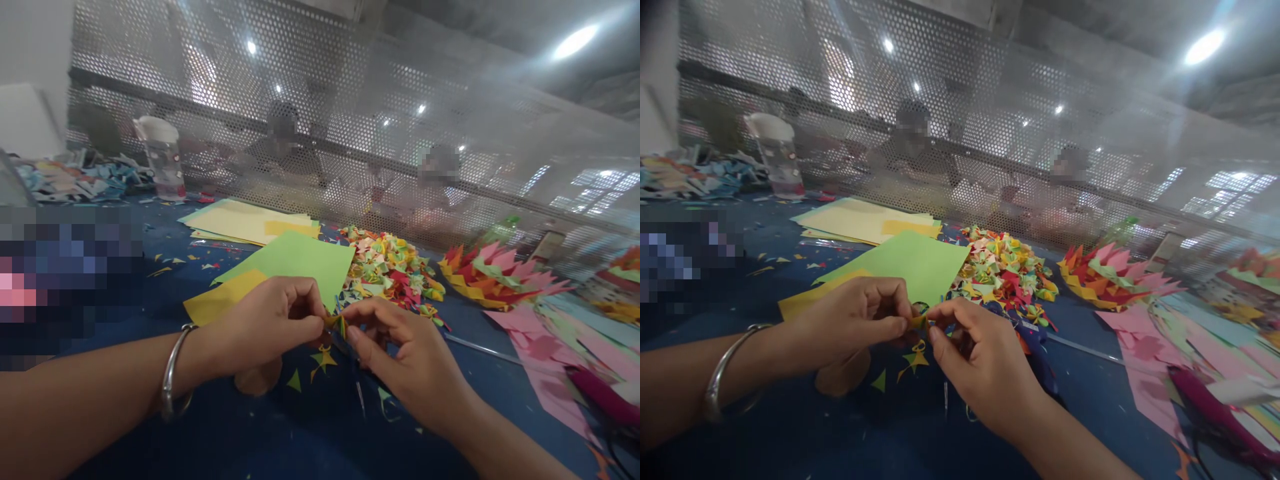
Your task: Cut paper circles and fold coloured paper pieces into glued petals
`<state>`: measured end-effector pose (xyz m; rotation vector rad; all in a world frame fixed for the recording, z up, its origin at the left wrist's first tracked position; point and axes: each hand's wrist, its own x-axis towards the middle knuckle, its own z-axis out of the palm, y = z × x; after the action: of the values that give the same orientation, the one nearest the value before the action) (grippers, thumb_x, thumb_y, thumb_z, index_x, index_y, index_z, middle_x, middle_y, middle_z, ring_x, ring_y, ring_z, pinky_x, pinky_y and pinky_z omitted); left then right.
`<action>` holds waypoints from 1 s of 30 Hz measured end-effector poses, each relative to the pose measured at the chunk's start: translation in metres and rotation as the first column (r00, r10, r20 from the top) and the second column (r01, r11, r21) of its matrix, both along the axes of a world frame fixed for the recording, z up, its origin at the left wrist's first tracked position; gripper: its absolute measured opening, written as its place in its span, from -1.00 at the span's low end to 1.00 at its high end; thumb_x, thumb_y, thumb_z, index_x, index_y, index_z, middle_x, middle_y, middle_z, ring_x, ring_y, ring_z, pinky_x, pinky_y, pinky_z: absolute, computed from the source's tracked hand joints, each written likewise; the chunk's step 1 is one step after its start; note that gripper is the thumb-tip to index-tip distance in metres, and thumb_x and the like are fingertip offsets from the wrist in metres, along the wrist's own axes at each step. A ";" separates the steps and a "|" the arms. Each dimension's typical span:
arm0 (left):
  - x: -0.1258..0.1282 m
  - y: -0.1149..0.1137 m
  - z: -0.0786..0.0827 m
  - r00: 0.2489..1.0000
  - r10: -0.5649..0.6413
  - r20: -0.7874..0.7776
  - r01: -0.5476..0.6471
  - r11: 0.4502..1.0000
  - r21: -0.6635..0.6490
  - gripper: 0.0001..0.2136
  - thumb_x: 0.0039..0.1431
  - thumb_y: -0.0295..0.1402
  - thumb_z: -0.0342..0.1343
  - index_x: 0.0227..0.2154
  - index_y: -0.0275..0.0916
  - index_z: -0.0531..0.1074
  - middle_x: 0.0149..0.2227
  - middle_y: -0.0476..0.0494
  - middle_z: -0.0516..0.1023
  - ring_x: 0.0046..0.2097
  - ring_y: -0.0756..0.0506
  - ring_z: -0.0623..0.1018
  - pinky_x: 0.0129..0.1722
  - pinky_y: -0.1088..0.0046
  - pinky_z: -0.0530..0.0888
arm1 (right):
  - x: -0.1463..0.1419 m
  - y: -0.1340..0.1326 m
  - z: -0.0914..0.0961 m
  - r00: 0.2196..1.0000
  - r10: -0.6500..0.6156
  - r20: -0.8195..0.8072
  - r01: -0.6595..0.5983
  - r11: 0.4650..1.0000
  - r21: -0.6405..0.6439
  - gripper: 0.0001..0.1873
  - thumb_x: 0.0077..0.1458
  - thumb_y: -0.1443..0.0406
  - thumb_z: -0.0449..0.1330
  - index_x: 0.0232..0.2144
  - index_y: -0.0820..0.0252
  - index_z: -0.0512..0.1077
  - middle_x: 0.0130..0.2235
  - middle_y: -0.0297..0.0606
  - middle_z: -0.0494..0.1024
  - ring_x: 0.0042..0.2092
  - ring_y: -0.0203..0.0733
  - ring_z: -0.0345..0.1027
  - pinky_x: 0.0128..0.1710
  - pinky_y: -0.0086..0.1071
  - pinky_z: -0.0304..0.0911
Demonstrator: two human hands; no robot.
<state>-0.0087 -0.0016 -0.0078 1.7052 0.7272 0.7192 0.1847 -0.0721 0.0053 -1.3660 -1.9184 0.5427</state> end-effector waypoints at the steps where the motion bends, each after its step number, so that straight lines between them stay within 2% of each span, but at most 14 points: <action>1: 0.000 -0.001 -0.001 1.000 0.004 -0.016 -0.003 1.000 0.030 -0.95 0.01 -0.42 0.14 -0.47 -0.23 0.37 -0.48 0.00 0.51 -0.38 -0.03 0.53 -0.33 0.44 0.47 | 0.000 0.000 0.000 1.000 -0.001 0.013 0.001 1.000 0.014 -0.85 0.19 0.31 0.11 -0.21 0.16 0.46 -0.42 -0.35 0.50 -0.50 -0.32 0.29 -0.52 -0.44 0.24; 5: -0.002 -0.002 -0.005 0.999 -0.040 -0.029 0.042 0.996 0.074 -0.96 0.06 -0.39 0.15 -0.40 -0.22 0.43 -0.44 -0.01 0.54 -0.37 -0.02 0.51 -0.35 0.49 0.43 | 0.000 0.000 0.000 0.998 0.015 0.065 -0.021 0.996 0.090 -0.84 0.15 0.38 0.10 -0.25 0.16 0.46 -0.42 -0.38 0.47 -0.50 -0.35 0.25 -0.51 -0.47 0.21; 10: -0.004 0.001 -0.004 0.989 -0.144 0.026 0.145 0.989 -0.011 -0.86 0.09 -0.29 0.23 -0.33 -0.23 0.47 -0.35 -0.06 0.57 -0.29 -0.03 0.53 -0.25 0.47 0.44 | 0.001 -0.001 0.000 0.996 0.037 0.084 -0.049 0.987 0.150 -0.80 0.13 0.44 0.11 -0.25 0.14 0.49 -0.40 -0.40 0.47 -0.47 -0.38 0.27 -0.45 -0.51 0.22; 15: -0.007 0.001 0.002 0.979 -0.194 0.066 0.201 0.972 -0.121 -0.83 0.08 -0.26 0.27 -0.33 -0.24 0.48 -0.33 -0.06 0.58 -0.27 -0.02 0.53 -0.23 0.48 0.43 | 0.003 -0.002 0.002 0.996 0.048 0.077 -0.058 0.989 0.136 -0.79 0.14 0.43 0.10 -0.24 0.14 0.49 -0.40 -0.39 0.49 -0.46 -0.37 0.29 -0.45 -0.51 0.23; 21: -0.007 0.002 0.007 0.980 -0.195 0.036 0.198 0.970 -0.143 -0.86 0.07 -0.29 0.26 -0.36 -0.25 0.49 -0.36 -0.04 0.58 -0.31 -0.01 0.53 -0.24 0.48 0.43 | 0.003 -0.004 0.004 0.994 0.058 0.089 -0.068 0.992 0.109 -0.83 0.13 0.42 0.10 -0.30 0.14 0.48 -0.44 -0.40 0.46 -0.48 -0.35 0.27 -0.47 -0.49 0.22; 24: -0.007 0.002 0.005 0.983 -0.182 -0.001 0.182 0.981 -0.062 -0.86 0.10 -0.27 0.22 -0.39 -0.25 0.48 -0.42 -0.02 0.55 -0.37 0.00 0.50 -0.30 0.49 0.43 | 0.003 -0.003 0.002 0.994 0.058 0.096 -0.068 0.992 0.104 -0.84 0.13 0.42 0.10 -0.31 0.14 0.47 -0.43 -0.39 0.47 -0.47 -0.35 0.29 -0.46 -0.49 0.23; 28: -0.005 -0.002 0.001 0.994 -0.013 -0.111 0.032 0.984 0.173 -0.94 0.13 -0.35 0.13 -0.38 -0.22 0.45 -0.43 -0.01 0.53 -0.38 -0.01 0.48 -0.37 0.50 0.40 | 0.003 -0.003 -0.001 0.992 0.067 0.108 -0.078 0.992 0.099 -0.83 0.15 0.40 0.10 -0.27 0.14 0.47 -0.39 -0.38 0.48 -0.45 -0.35 0.30 -0.44 -0.48 0.25; 30: -0.004 -0.003 -0.001 0.992 0.036 -0.122 -0.008 0.976 0.220 -0.96 0.13 -0.40 0.10 -0.36 -0.21 0.43 -0.42 -0.02 0.54 -0.38 -0.02 0.49 -0.37 0.49 0.41 | 0.002 -0.003 -0.002 0.991 0.070 0.116 -0.082 0.991 0.104 -0.84 0.15 0.40 0.10 -0.27 0.14 0.47 -0.39 -0.38 0.47 -0.46 -0.35 0.30 -0.44 -0.48 0.25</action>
<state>-0.0132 -0.0050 -0.0085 1.9600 0.7777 0.7340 0.1866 -0.0751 0.0032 -1.2827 -2.0665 0.3989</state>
